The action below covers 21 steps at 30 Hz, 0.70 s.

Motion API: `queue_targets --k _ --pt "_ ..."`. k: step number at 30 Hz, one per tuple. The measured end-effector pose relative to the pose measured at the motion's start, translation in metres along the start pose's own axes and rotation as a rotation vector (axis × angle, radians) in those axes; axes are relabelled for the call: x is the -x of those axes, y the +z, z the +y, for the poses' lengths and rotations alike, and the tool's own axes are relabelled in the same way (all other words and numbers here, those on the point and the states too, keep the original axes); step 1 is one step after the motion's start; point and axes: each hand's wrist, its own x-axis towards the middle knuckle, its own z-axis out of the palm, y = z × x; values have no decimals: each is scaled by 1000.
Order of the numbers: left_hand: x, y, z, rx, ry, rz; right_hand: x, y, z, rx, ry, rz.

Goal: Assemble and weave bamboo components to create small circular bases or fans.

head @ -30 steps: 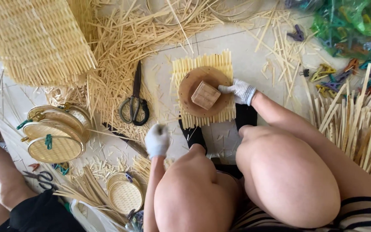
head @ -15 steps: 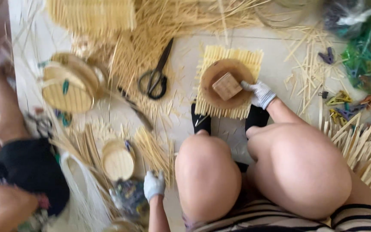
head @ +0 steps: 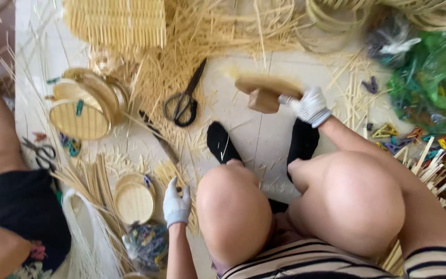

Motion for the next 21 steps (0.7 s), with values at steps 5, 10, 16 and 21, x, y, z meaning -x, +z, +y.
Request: queue_targets --k 5,10,16,21 --pt "-71 4 94 222 166 -20 -31 18 4 317 -1023 116" --pt "-142 26 196 206 622 69 -67 46 12 560 -1249 33" --pt "-176 104 230 -85 1085 -125 -72 45 52 607 -1359 -29" --pt "-150 129 220 -112 1157 -168 -78 53 108 610 -1382 -139"
